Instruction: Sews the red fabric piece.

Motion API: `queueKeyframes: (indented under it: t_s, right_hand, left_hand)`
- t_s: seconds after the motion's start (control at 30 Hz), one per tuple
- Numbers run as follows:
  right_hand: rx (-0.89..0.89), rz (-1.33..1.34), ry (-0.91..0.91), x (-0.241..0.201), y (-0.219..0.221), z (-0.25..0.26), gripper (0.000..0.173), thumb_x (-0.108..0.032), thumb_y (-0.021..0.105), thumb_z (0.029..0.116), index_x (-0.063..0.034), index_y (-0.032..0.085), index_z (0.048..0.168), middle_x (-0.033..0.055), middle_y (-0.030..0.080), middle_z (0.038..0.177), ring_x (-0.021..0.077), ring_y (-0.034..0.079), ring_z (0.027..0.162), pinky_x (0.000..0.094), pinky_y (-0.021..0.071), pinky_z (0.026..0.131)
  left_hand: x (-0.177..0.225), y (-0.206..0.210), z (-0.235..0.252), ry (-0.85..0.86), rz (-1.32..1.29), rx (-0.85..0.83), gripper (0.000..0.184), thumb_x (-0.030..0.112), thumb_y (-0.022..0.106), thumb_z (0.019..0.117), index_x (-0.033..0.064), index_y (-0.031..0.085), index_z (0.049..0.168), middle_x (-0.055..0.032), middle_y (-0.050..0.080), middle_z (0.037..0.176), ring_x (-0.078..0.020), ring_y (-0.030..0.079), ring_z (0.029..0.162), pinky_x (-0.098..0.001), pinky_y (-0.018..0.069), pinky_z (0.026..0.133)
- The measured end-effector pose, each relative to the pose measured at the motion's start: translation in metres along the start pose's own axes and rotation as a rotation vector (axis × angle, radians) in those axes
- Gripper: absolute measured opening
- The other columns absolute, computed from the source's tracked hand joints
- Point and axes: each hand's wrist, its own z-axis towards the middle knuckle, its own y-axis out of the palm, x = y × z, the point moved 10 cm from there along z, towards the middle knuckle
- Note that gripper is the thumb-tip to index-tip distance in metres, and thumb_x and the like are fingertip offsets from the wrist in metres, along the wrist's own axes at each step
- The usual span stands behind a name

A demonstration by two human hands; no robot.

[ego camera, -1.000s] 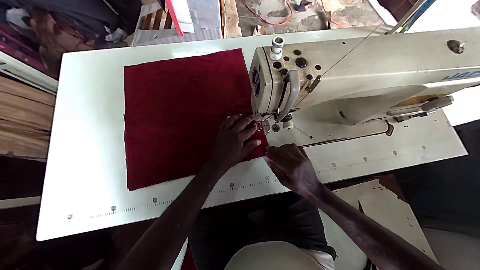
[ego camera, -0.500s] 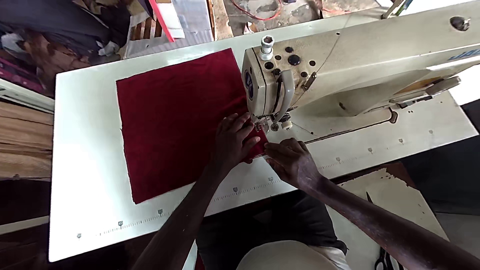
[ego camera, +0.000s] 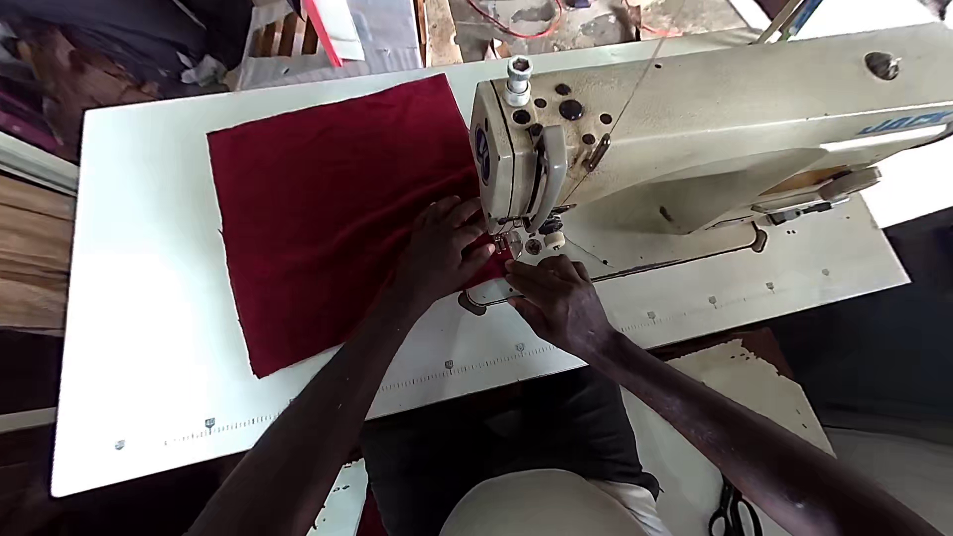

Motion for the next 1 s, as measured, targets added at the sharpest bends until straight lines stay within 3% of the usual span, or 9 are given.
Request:
queueKeyframes:
  t_s: [0.3,0.53,0.63,0.7,0.8,1.0]
  right_hand:
    - [-0.016,-0.042,0.009,0.002,0.004,0.009,0.039,-0.044,0.052,0.1043,-0.0207,0.073,0.127,-0.0067,0.062,0.144,0.0229,0.060,0.116,0.0448,0.0443,0.091]
    - [-0.039,-0.047,0.017,0.002,0.007,0.007,0.045,-0.049,0.048,0.1052,-0.0212,0.068,0.135,-0.0070,0.056,0.151,0.0225,0.055,0.126,0.0454,0.0426,0.098]
    - [0.020,0.070,0.050,0.011,0.000,0.004,0.043,-0.046,0.053,0.1037,-0.0186,0.070,0.132,-0.0038,0.057,0.150,0.0228,0.054,0.133,0.0454,0.0452,0.101]
    - [0.104,0.165,0.097,0.020,-0.009,0.002,0.038,-0.041,0.057,0.1033,-0.0152,0.073,0.127,0.0002,0.062,0.145,0.0240,0.056,0.131,0.0453,0.0482,0.102]
    - [0.203,0.254,0.146,0.031,-0.015,-0.002,0.034,-0.034,0.061,0.1021,-0.0120,0.075,0.123,0.0034,0.068,0.135,0.0229,0.060,0.124,0.0427,0.0485,0.104]
    - [0.246,0.303,0.097,0.026,-0.023,-0.003,0.025,-0.026,0.062,0.1015,-0.0111,0.078,0.114,0.0030,0.069,0.133,0.0222,0.061,0.125,0.0413,0.0491,0.104]
  left_hand:
    - [-0.007,-0.003,0.012,0.023,-0.008,-0.020,0.040,0.045,0.053,0.1030,0.0178,0.075,0.123,-0.0013,0.057,0.149,-0.0305,0.040,0.147,-0.0556,0.0272,0.120]
    - [-0.008,-0.008,0.021,0.057,0.039,0.000,0.038,0.039,0.053,0.1024,0.0211,0.070,0.131,-0.0037,0.056,0.150,-0.0319,0.041,0.146,-0.0553,0.0290,0.119]
    - [0.000,-0.013,0.017,0.118,0.023,0.043,0.035,0.039,0.055,0.1029,0.0162,0.074,0.121,-0.0068,0.057,0.148,-0.0324,0.040,0.148,-0.0567,0.0245,0.123]
    - [0.006,-0.011,0.012,0.126,-0.025,0.037,0.036,0.044,0.055,0.1031,0.0160,0.077,0.112,-0.0052,0.062,0.142,-0.0299,0.041,0.147,-0.0576,0.0226,0.124]
    - [0.000,0.001,0.006,0.097,-0.103,-0.002,0.038,0.045,0.057,0.1025,0.0153,0.078,0.113,-0.0045,0.062,0.143,-0.0286,0.042,0.147,-0.0548,0.0241,0.124]
    - [-0.003,0.001,0.007,0.081,-0.114,0.000,0.037,0.046,0.058,0.1018,0.0171,0.078,0.114,-0.0027,0.062,0.142,-0.0266,0.041,0.147,-0.0525,0.0233,0.125]
